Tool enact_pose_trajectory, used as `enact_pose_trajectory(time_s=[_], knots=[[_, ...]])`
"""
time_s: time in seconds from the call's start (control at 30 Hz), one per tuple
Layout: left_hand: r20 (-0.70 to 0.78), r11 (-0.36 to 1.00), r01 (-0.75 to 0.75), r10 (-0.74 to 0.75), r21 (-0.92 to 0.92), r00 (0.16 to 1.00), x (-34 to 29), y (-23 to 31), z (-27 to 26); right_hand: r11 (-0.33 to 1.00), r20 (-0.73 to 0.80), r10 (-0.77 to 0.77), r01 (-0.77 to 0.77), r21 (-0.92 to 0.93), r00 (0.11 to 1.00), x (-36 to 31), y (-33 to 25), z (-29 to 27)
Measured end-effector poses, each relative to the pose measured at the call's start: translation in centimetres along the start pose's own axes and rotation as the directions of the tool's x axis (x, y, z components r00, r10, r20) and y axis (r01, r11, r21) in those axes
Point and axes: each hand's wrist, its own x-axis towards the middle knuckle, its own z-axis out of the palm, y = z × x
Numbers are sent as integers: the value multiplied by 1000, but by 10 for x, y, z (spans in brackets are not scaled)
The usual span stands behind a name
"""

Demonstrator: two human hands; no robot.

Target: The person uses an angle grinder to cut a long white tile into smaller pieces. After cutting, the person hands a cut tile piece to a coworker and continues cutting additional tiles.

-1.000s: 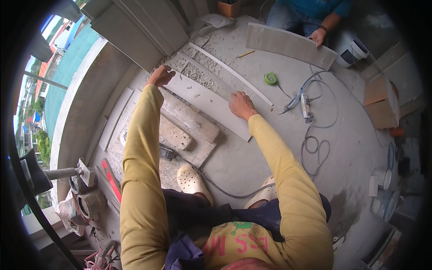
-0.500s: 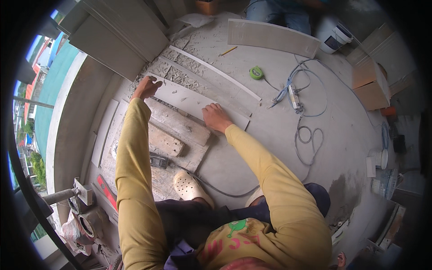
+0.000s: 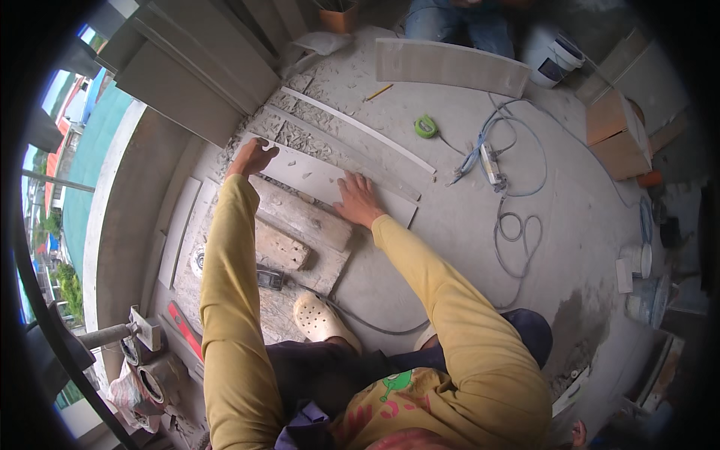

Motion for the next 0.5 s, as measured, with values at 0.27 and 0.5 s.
enact_pose_trajectory(time_s=[0.27,0.5], knots=[[13,998,-60,60,30,998,-8,33,3,997,25,-10,11,-71,1000,-6,9,0],[59,1000,-22,23,-16,998,-21,57,4,988,56,-7,16,-155,998,-7,15,4]])
